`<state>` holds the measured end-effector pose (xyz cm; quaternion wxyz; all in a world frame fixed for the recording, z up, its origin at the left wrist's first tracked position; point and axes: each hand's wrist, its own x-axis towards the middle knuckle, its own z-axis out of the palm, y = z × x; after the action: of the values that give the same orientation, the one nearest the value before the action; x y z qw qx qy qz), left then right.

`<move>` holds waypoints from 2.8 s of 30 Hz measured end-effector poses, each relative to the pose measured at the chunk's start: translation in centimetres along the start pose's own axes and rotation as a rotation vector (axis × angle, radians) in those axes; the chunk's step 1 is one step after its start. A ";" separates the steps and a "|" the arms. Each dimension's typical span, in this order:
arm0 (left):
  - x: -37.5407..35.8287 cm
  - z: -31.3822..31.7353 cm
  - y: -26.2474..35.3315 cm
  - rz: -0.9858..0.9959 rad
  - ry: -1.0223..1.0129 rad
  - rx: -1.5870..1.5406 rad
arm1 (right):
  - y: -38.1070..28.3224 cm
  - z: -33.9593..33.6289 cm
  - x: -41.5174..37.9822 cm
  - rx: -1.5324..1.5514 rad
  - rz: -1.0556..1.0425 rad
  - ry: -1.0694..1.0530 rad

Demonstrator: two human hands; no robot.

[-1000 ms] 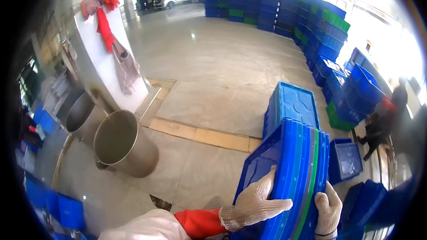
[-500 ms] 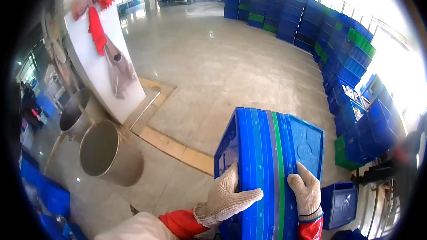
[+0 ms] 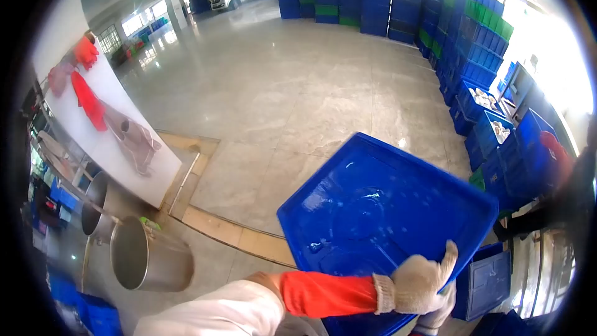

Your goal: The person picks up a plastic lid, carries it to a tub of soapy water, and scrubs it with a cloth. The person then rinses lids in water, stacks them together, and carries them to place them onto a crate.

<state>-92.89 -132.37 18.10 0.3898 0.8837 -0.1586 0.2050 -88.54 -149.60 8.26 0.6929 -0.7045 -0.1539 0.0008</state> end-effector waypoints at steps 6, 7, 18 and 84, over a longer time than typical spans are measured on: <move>-5.8 25.9 -7.4 -0.237 -0.245 -0.242 | 19.4 -3.3 -4.7 0.317 0.549 0.063; -7.5 26.3 -8.0 -0.275 -0.307 -0.161 | 21.6 -3.3 -5.7 0.385 0.632 0.079; -7.7 25.6 -8.1 -0.605 -0.639 -0.120 | 11.0 -11.9 7.4 -0.261 0.361 0.140; -1.1 3.3 -27.5 -1.321 0.410 -0.198 | 22.3 -17.7 3.1 -0.072 1.136 -0.163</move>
<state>-80.96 -116.95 -1.65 0.5334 0.6988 0.4710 0.0723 -77.00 -165.98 -12.15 0.5450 -0.6975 0.1959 0.4221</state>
